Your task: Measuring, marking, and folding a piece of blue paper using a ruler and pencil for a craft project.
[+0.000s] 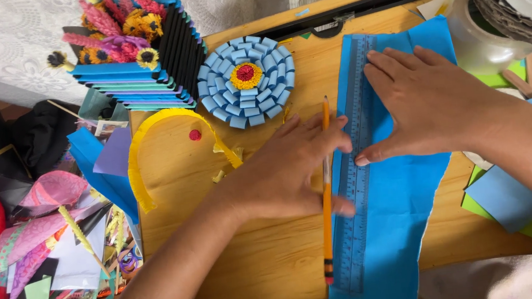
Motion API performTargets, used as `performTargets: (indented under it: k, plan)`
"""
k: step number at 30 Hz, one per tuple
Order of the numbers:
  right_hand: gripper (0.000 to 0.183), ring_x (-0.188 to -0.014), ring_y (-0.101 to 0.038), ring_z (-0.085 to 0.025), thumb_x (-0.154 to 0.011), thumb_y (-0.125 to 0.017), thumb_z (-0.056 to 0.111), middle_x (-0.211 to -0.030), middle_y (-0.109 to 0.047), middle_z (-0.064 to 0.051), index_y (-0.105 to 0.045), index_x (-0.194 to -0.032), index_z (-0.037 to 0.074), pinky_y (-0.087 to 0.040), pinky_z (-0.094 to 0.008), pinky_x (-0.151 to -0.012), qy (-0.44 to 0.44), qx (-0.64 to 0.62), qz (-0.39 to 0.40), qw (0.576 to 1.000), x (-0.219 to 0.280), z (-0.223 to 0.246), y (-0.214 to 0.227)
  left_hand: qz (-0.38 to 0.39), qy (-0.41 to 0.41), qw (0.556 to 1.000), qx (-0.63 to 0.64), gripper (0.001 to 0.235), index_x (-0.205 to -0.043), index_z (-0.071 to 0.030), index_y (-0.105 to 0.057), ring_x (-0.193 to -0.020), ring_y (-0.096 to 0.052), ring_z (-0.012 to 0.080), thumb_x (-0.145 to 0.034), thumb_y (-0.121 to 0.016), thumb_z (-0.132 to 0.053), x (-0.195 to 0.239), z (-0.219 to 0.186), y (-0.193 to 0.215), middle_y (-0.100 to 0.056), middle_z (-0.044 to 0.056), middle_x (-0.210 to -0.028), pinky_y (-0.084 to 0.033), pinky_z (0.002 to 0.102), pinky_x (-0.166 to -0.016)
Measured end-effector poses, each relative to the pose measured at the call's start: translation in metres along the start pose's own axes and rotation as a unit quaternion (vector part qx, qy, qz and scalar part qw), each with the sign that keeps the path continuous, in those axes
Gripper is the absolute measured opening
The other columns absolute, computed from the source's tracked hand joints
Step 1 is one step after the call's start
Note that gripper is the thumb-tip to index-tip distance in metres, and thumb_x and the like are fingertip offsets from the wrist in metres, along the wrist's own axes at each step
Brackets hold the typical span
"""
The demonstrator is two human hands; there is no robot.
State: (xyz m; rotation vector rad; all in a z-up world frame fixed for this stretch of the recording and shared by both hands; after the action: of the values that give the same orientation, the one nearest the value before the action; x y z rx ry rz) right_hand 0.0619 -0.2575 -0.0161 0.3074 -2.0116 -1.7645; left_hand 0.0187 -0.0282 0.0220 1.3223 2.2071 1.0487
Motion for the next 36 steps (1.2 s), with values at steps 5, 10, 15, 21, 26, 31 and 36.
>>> performTargets:
  k: [5, 10, 15, 21, 26, 31, 36]
  plan:
    - [0.150, -0.158, -0.016, -0.033, -0.063, -0.068, 0.105, -0.170, -0.017, -0.018, -0.019, -0.160, 0.003, -0.018, -0.054, -0.122, -0.008, 0.002, 0.047, 0.999, -0.003, 0.005, 0.006, -0.170, 0.019, 0.977, 0.129, 0.064, -0.130, -0.012, -0.055, -0.105, -0.072, 0.0242, -0.097, -0.032, -0.062, -0.006, -0.008, 0.023, -0.066, 0.006, -0.121, -0.053, 0.037, -0.082]
    - [0.150, -0.159, -0.011, -0.032, -0.065, -0.074, 0.098, -0.173, -0.009, -0.017, -0.010, -0.163, 0.005, -0.019, -0.053, -0.123, -0.029, -0.029, 0.083, 0.996, -0.002, 0.010, 0.014, -0.327, -0.059, 0.934, 0.130, 0.043, -0.086, -0.012, -0.050, -0.074, -0.046, 0.0131, -0.106, -0.035, -0.047, -0.034, -0.004, 0.031, -0.043, -0.002, -0.076, -0.039, 0.031, -0.070]
    - [0.149, -0.161, -0.005, -0.029, -0.068, -0.066, 0.101, -0.174, -0.003, -0.014, -0.007, -0.163, 0.004, -0.017, -0.050, -0.124, -0.031, -0.016, 0.099, 0.994, -0.002, 0.006, 0.008, -0.412, -0.033, 0.908, 0.067, 0.014, -0.097, -0.013, -0.050, -0.058, -0.050, 0.0094, -0.104, -0.046, -0.025, -0.074, 0.018, 0.032, -0.054, -0.001, -0.076, -0.042, 0.032, -0.053]
    - [0.148, -0.160, -0.010, -0.031, -0.067, -0.066, 0.102, -0.173, -0.008, -0.017, -0.012, -0.162, 0.002, -0.020, -0.054, -0.122, -0.019, -0.011, 0.076, 0.997, -0.002, 0.007, 0.009, -0.451, 0.007, 0.890, 0.061, 0.012, -0.085, -0.014, -0.053, -0.058, -0.054, 0.0133, -0.097, -0.051, -0.017, -0.108, 0.043, 0.023, -0.056, -0.002, -0.064, -0.045, 0.034, -0.054]
    - [0.148, -0.160, -0.010, -0.031, -0.067, -0.068, 0.101, -0.173, -0.009, -0.017, -0.013, -0.162, 0.002, -0.020, -0.055, -0.122, -0.019, -0.023, 0.075, 0.997, -0.002, 0.007, 0.010, -0.455, 0.011, 0.888, 0.069, 0.012, -0.086, -0.014, -0.054, -0.061, -0.058, 0.0151, -0.096, -0.051, -0.019, -0.114, 0.049, 0.019, -0.061, -0.001, -0.065, -0.048, 0.035, -0.055]
    - [0.147, -0.159, -0.012, -0.031, -0.066, -0.070, 0.099, -0.173, -0.011, -0.017, -0.015, -0.162, 0.002, -0.021, -0.056, -0.122, -0.021, -0.031, 0.073, 0.997, -0.002, 0.008, 0.011, -0.460, 0.013, 0.886, 0.046, 0.011, -0.087, -0.013, -0.056, -0.061, -0.062, 0.0160, -0.096, -0.052, -0.018, -0.117, 0.052, 0.018, -0.064, 0.000, -0.068, -0.049, 0.034, -0.052]
    - [0.148, -0.159, -0.012, -0.031, -0.066, -0.070, 0.099, -0.173, -0.010, -0.017, -0.015, -0.161, 0.001, -0.022, -0.056, -0.121, -0.018, -0.031, 0.065, 0.997, -0.001, 0.009, 0.013, -0.449, 0.024, 0.891, 0.068, 0.012, -0.086, -0.015, -0.052, -0.064, -0.056, 0.0142, -0.097, -0.052, -0.020, -0.120, 0.053, 0.017, -0.060, -0.001, -0.069, -0.048, 0.034, -0.056]
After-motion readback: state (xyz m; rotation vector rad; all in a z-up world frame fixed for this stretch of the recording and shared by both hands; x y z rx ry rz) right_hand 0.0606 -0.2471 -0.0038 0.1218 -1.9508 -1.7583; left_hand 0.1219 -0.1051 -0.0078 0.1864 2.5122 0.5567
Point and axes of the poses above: each hand's wrist, its own x-axis away from the middle knuckle, its own y-axis out of the back of the hand, z = x × y, the point moved 3 cm from there along -x, towards the middle knuckle
